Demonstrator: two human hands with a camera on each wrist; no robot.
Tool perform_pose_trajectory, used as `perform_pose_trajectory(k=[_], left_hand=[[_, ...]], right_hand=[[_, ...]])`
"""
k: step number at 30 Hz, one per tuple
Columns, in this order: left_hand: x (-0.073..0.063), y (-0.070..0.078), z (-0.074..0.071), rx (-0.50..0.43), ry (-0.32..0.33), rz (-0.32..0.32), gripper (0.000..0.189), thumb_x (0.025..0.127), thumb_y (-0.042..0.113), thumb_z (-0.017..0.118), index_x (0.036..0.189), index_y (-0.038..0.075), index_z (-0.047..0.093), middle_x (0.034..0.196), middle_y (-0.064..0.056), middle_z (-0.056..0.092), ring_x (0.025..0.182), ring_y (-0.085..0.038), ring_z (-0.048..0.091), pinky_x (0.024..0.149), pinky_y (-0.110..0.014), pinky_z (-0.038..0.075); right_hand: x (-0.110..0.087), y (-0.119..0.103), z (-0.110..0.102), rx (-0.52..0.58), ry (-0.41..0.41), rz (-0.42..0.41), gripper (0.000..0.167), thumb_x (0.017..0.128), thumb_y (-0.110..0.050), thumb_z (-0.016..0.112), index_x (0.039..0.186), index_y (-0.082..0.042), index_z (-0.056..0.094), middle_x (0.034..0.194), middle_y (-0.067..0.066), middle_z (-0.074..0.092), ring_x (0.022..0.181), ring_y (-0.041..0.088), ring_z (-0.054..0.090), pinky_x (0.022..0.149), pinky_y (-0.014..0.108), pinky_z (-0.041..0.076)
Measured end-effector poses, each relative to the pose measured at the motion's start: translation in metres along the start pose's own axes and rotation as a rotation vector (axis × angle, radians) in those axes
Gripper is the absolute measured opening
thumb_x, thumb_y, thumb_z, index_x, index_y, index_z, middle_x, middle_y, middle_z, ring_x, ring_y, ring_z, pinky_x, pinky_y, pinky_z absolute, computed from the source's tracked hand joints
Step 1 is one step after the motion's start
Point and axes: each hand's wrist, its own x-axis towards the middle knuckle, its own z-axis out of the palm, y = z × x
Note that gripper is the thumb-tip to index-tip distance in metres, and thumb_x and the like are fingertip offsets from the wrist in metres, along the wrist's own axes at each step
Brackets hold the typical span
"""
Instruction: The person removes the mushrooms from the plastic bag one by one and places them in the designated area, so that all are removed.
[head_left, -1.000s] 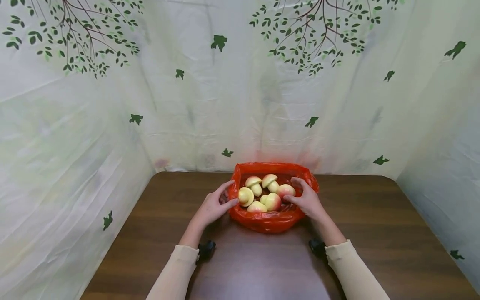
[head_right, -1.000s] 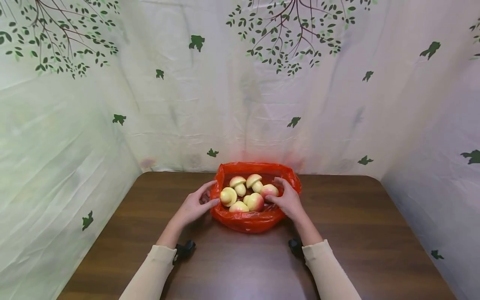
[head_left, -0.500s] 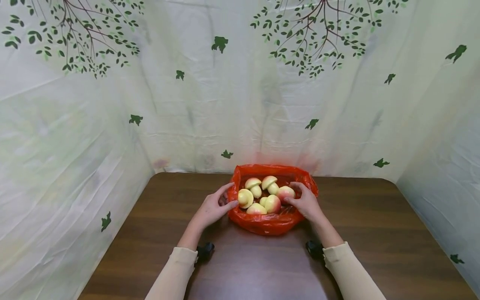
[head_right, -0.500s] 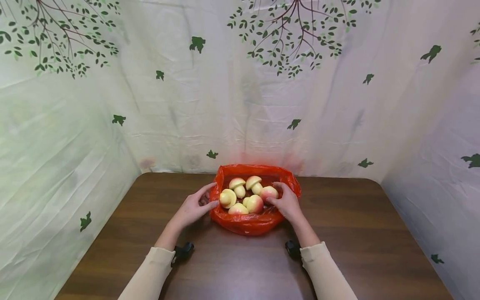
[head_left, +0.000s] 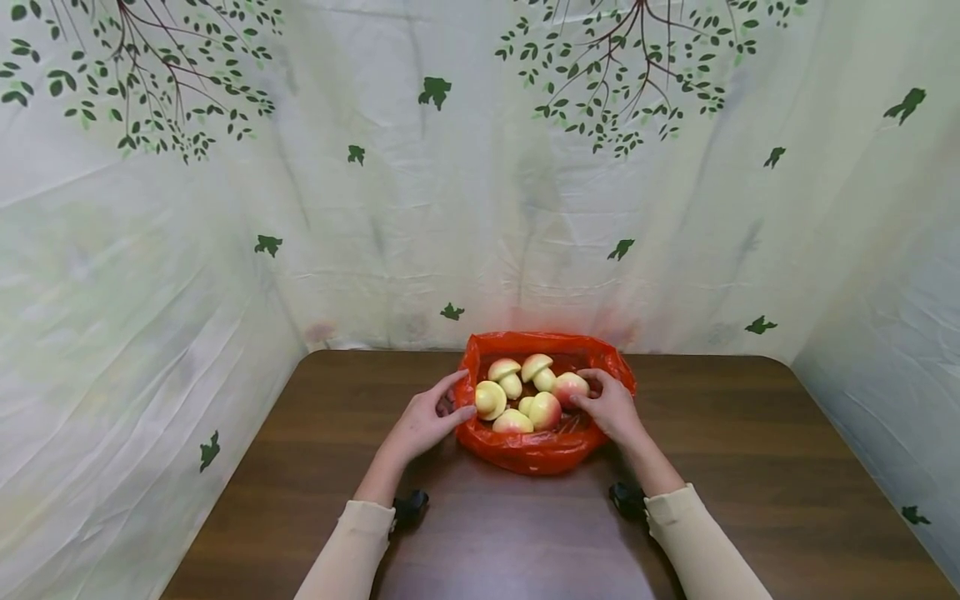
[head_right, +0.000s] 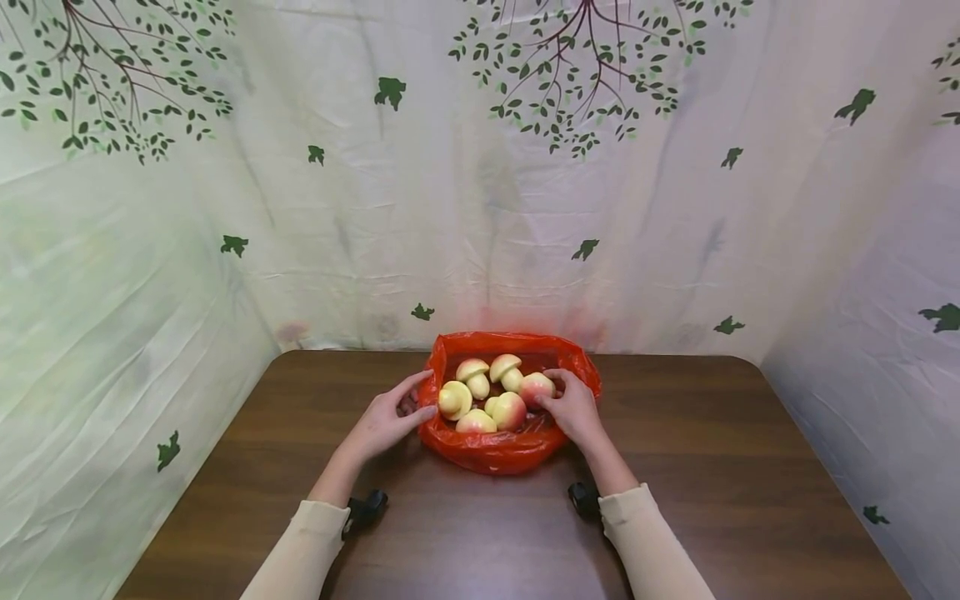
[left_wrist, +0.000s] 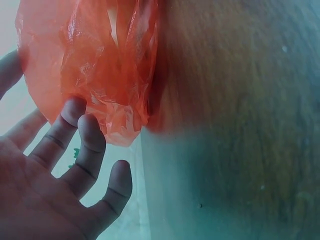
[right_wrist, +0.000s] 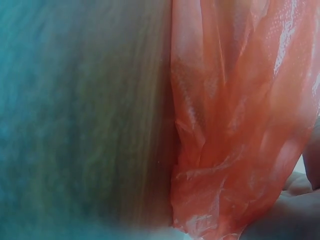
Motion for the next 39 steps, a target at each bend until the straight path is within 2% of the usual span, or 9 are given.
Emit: perform_pose_trajectory(k=[9,14,19,22,28,32,39], left_hand=[[-0.004,-0.004,0.002,0.012,0.005,-0.018,0.067,0.096,0.046,0.078,0.156,0.027,0.054,0.097,-0.004,0.064,0.083,-0.017,0.058,0.069,-0.03,0.051],[-0.005,-0.004,0.0,0.012,0.007,-0.019,0.067,0.096,0.046,0.077,0.156,0.029,0.053,0.096,-0.004,0.063,0.083,-0.018,0.058,0.069,-0.031,0.05],[-0.004,-0.004,-0.001,0.019,0.004,-0.01,0.068,0.096,0.046,0.077,0.157,0.027,0.053,0.093,-0.005,0.064,0.082,-0.017,0.057,0.068,-0.03,0.05],[-0.004,-0.005,-0.001,0.02,0.003,-0.007,0.068,0.096,0.046,0.077,0.157,0.027,0.053,0.092,-0.005,0.064,0.081,-0.017,0.057,0.067,-0.03,0.051],[-0.002,-0.004,-0.001,0.017,-0.002,0.002,0.068,0.096,0.045,0.077,0.157,0.026,0.053,0.091,-0.005,0.064,0.081,-0.018,0.057,0.067,-0.03,0.051],[0.0,-0.003,0.0,0.016,0.002,-0.002,0.068,0.096,0.044,0.077,0.157,0.026,0.053,0.091,-0.005,0.064,0.081,-0.017,0.057,0.067,-0.03,0.049],[0.001,0.001,0.001,0.015,-0.007,-0.01,0.068,0.096,0.045,0.077,0.157,0.026,0.053,0.092,-0.005,0.064,0.082,-0.017,0.057,0.067,-0.03,0.05]], right_hand=[[-0.003,-0.006,0.002,0.048,0.035,-0.042,0.048,0.097,-0.011,0.077,0.141,0.002,0.06,0.136,0.026,0.066,0.124,0.042,0.066,0.106,0.053,0.056],[-0.005,-0.017,-0.002,0.108,0.038,-0.053,0.05,0.098,-0.013,0.076,0.143,0.001,0.059,0.14,0.024,0.064,0.13,0.041,0.064,0.108,0.054,0.054],[-0.008,-0.03,-0.015,0.138,0.023,-0.062,0.05,0.099,-0.016,0.077,0.144,-0.002,0.059,0.142,0.024,0.063,0.131,0.041,0.063,0.109,0.052,0.054],[-0.01,-0.037,-0.025,0.132,0.028,-0.094,0.051,0.099,-0.016,0.077,0.144,-0.001,0.058,0.14,0.025,0.063,0.13,0.042,0.063,0.107,0.051,0.055],[-0.017,-0.045,-0.05,0.156,0.056,-0.102,0.053,0.099,-0.017,0.077,0.146,-0.002,0.057,0.145,0.025,0.061,0.134,0.043,0.061,0.109,0.051,0.052],[-0.022,-0.047,-0.07,0.187,0.071,-0.09,0.054,0.1,-0.021,0.075,0.148,-0.004,0.056,0.148,0.023,0.058,0.138,0.042,0.06,0.108,0.043,0.052],[-0.03,-0.046,-0.1,0.185,0.135,-0.066,0.059,0.102,-0.027,0.073,0.151,-0.003,0.052,0.152,0.023,0.056,0.14,0.041,0.057,0.099,0.015,0.052]])
